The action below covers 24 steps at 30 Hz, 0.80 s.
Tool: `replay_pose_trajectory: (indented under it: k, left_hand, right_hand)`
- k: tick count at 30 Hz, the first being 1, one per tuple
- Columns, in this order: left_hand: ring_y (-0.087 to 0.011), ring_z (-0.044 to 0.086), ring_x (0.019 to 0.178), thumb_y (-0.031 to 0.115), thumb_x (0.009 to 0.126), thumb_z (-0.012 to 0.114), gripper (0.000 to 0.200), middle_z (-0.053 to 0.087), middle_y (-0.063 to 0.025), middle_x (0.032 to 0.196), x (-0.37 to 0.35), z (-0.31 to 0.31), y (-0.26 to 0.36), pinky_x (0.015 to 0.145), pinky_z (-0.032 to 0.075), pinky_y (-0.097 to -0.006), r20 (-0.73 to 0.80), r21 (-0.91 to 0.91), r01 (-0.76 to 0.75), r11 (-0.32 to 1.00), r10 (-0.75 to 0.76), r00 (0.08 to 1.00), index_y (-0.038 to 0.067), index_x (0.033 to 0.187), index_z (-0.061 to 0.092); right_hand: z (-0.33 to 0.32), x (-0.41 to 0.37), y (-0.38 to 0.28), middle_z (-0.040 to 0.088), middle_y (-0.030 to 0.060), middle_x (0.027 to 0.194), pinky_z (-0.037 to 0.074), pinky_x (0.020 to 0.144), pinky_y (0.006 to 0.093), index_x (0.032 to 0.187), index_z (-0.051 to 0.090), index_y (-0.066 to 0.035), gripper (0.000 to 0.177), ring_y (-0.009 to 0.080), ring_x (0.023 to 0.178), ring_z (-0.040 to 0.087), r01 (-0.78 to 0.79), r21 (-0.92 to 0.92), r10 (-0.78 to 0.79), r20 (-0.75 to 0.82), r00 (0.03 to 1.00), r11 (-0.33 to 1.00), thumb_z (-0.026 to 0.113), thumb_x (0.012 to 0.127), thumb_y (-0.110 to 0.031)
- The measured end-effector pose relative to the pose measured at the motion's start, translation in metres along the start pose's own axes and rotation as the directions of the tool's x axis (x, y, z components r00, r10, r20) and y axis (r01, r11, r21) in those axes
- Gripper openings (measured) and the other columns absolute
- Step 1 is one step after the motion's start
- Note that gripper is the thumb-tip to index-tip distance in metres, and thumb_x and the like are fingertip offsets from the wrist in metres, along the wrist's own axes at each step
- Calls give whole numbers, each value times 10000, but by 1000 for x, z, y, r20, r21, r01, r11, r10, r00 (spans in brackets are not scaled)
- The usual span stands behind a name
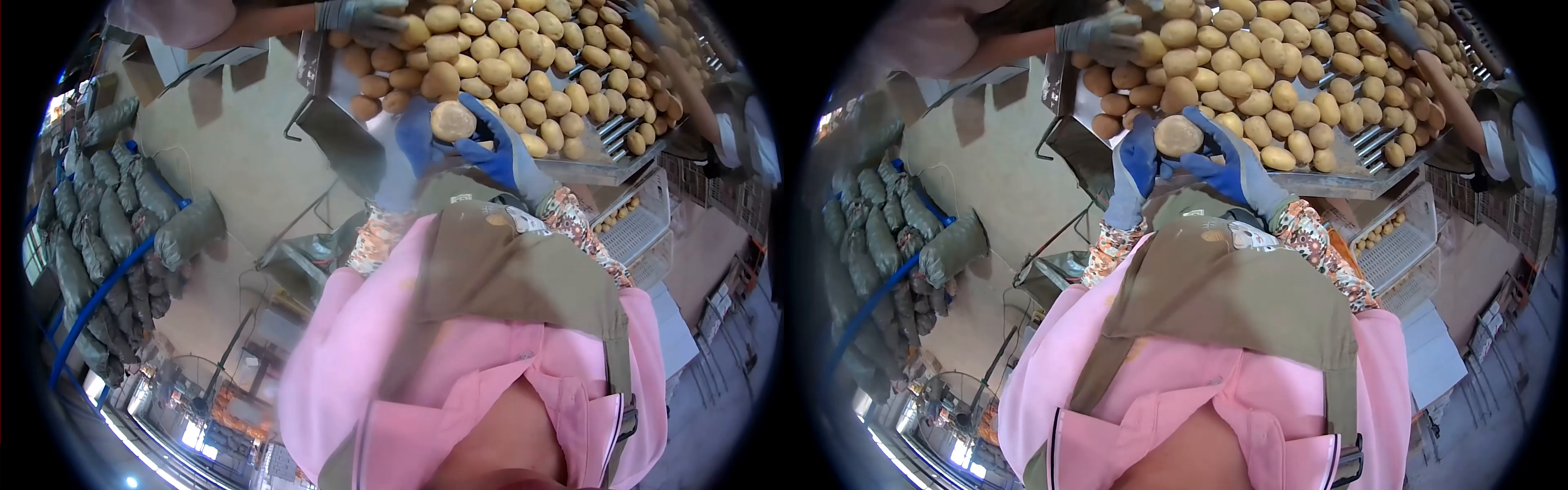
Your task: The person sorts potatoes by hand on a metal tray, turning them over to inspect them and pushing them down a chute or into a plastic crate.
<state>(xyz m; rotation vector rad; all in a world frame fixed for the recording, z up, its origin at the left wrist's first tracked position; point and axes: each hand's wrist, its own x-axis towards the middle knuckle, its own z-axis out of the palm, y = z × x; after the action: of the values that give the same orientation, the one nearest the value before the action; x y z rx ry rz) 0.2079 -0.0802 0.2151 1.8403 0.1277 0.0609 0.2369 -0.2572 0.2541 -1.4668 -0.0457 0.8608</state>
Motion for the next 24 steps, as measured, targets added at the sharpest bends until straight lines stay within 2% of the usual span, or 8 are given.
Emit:
replay_pose_trajectory:
  k: [8,11,12,13,14,18,21,24]
  left_hand:
    - [-106,585,607,319,977,493,362,648,-60,844,1,-2,-5,511,465,-229,130,-59,87,994,-79,988,2,1128,581]
    - [-137,626,771,260,955,542,355,636,-73,965,2,6,-5,653,514,-246,198,507,-518,689,491,848,1,1198,544]
    - [-152,624,840,251,932,575,384,629,-86,1011,0,12,16,708,514,-256,110,5,-43,999,42,993,1,1220,530]
    - [-168,623,908,242,910,609,421,622,-99,1056,-3,14,28,762,514,-266,276,-473,482,738,-395,876,0,1242,515]
    - [-169,625,904,279,882,640,462,631,-113,1063,-5,13,30,755,513,-274,351,-549,579,603,-462,815,-7,1227,524]
    - [-189,623,916,284,847,680,482,628,-138,1060,-19,5,10,784,516,-308,66,143,381,913,-393,917,-22,1190,537]
    - [-210,621,908,274,834,693,488,624,-130,1039,-37,-6,-39,784,511,-316,-139,159,265,951,-244,960,-26,1187,537]
    - [-218,584,996,253,859,660,473,578,-142,1109,-39,-23,-66,839,488,-324,-225,194,298,935,-253,941,-26,1213,521]
  right_hand:
    - [-3,1,9,506,137,1339,447,980,348,1413,420,-99,635,211,1179,538,164,-350,-220,-124,968,922,685,852,-234]
    - [-6,-2,8,534,166,1284,458,956,367,1374,468,-96,593,255,1139,563,81,-537,-144,-76,987,840,675,845,-264]
    - [-7,-2,10,534,166,1284,458,956,367,1374,468,-96,593,255,1139,563,81,-536,-146,-79,986,840,675,845,-264]
    - [-7,-2,14,544,166,1268,464,941,369,1357,483,-91,570,269,1122,570,104,-499,-176,-100,979,860,668,843,-254]
    - [-8,-3,18,554,165,1252,470,926,371,1340,499,-86,547,284,1105,576,127,-462,-205,-123,971,878,662,841,-244]
    - [-30,0,27,554,167,1254,452,953,370,1305,525,-70,495,302,1117,563,60,-360,-112,-126,986,931,619,862,-271]
    - [-52,10,36,541,166,1286,412,999,429,1280,561,-125,438,321,1179,519,10,-520,-126,-189,974,854,585,878,-297]
    - [-49,17,65,472,148,1391,329,1061,525,1238,605,-295,371,408,1288,404,-4,-952,-237,-81,968,307,549,884,-394]
